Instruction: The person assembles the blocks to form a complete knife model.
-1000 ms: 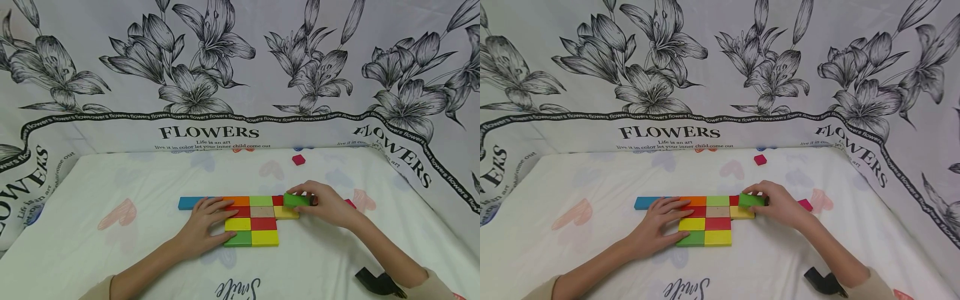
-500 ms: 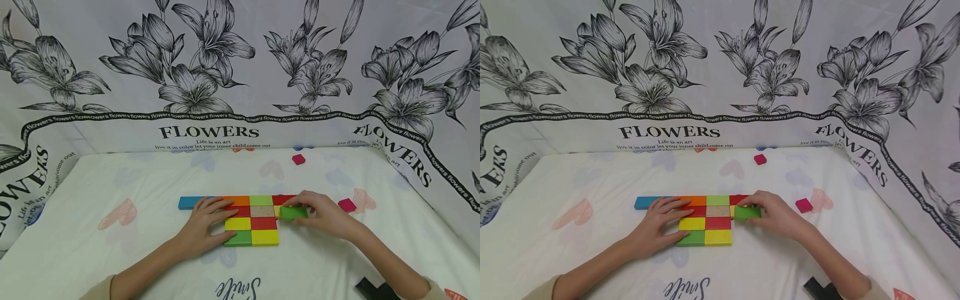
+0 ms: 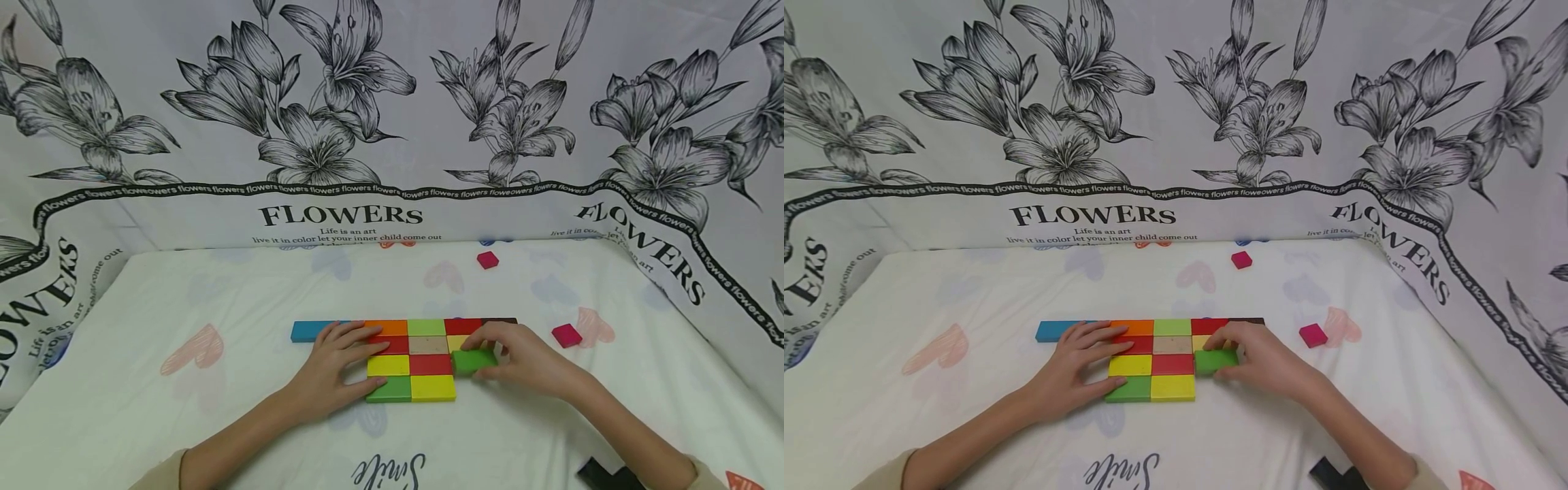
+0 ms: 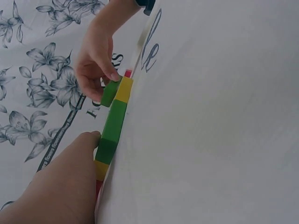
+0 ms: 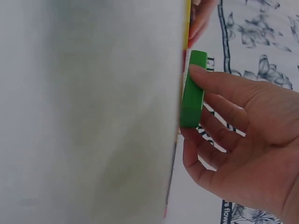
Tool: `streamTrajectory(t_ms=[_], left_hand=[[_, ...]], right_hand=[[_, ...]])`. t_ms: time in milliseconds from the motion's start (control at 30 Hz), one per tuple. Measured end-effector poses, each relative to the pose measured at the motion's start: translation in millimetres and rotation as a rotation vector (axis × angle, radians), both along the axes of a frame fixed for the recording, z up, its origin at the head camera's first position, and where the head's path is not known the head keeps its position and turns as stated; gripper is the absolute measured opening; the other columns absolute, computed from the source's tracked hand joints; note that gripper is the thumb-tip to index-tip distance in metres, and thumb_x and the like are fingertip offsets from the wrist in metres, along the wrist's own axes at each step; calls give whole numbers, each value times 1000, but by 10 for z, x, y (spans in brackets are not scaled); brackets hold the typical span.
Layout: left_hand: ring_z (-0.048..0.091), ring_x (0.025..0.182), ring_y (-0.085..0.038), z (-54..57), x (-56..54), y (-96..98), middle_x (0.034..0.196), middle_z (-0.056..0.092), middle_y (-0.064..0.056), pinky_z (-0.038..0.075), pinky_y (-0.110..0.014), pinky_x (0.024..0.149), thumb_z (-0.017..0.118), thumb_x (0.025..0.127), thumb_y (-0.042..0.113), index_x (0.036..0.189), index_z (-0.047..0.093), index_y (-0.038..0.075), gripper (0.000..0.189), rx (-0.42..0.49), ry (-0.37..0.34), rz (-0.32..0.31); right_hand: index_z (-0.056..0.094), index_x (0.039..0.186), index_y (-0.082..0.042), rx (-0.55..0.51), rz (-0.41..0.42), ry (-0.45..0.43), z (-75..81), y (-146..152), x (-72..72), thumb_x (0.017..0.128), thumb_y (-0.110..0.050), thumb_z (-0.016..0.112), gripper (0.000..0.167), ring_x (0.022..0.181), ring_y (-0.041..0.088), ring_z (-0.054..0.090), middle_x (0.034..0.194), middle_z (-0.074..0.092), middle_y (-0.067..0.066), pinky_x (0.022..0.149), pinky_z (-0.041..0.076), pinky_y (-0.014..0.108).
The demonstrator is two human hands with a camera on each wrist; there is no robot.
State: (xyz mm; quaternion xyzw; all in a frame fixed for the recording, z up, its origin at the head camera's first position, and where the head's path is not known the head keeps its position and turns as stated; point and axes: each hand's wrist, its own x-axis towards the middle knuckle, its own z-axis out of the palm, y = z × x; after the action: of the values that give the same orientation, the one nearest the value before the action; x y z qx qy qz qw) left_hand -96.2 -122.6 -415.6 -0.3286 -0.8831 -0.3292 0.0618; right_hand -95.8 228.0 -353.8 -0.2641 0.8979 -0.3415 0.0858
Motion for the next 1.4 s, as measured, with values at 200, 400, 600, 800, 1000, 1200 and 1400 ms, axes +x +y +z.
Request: streamTrajectory(t_ms=[200, 400, 600, 800, 1000, 1200, 1400], left_hand=[[41, 149, -32, 7, 3, 2, 153, 59, 0, 20, -66, 122, 84, 89, 36, 138, 72, 21, 53, 3, -1, 0], [41, 149, -32, 11, 5, 0, 153, 59, 1, 20, -67, 122, 84, 89, 37, 138, 72, 21, 53, -1, 3, 2], [42, 149, -31, 10, 7, -8, 154, 59, 2, 21, -66, 122, 84, 89, 37, 138, 72, 21, 53, -6, 5, 5], [42, 149, -32, 15, 9, -7, 153, 59, 1, 21, -66, 121, 84, 89, 37, 138, 72, 21, 53, -7, 7, 7], [41, 149, -33, 15, 10, -9, 153, 59, 1, 20, -66, 122, 85, 89, 36, 138, 72, 21, 53, -3, 4, 8], [41, 150, -32, 10, 7, -9, 153, 59, 1, 20, -66, 122, 85, 88, 37, 138, 72, 21, 54, -5, 2, 9], [41, 150, -33, 6, 5, 1, 153, 59, 1, 20, -66, 121, 85, 89, 37, 138, 72, 21, 53, 4, -2, 3]], right_hand=[[76, 116, -14, 21, 0, -4, -13, -39, 8, 85, -23, 90, 35, 97, 11, 60, 108, 70, -7, 80, 56, 25], [77, 116, -14, 27, -25, -24, -39, -51, 14, 85, -22, 90, 34, 97, 13, 58, 107, 67, -6, 79, 56, 23], [78, 114, -16, 39, -60, -39, -69, -59, 7, 84, -19, 90, 33, 100, 17, 58, 106, 64, -3, 74, 55, 21], [76, 111, -19, 49, -66, -34, -92, -66, 1, 84, -19, 90, 31, 102, 18, 56, 104, 61, -3, 75, 55, 22], [75, 110, -20, 44, -68, -33, -97, -79, 6, 84, -19, 90, 31, 101, 19, 55, 104, 59, -3, 73, 53, 22], [74, 110, -20, 42, -68, -36, -84, -79, 9, 84, -19, 90, 31, 100, 18, 55, 103, 59, -3, 71, 53, 22], [74, 113, -20, 47, -70, -32, -49, -19, 3, 83, -23, 91, 35, 94, 16, 57, 104, 62, -5, 72, 54, 23]])
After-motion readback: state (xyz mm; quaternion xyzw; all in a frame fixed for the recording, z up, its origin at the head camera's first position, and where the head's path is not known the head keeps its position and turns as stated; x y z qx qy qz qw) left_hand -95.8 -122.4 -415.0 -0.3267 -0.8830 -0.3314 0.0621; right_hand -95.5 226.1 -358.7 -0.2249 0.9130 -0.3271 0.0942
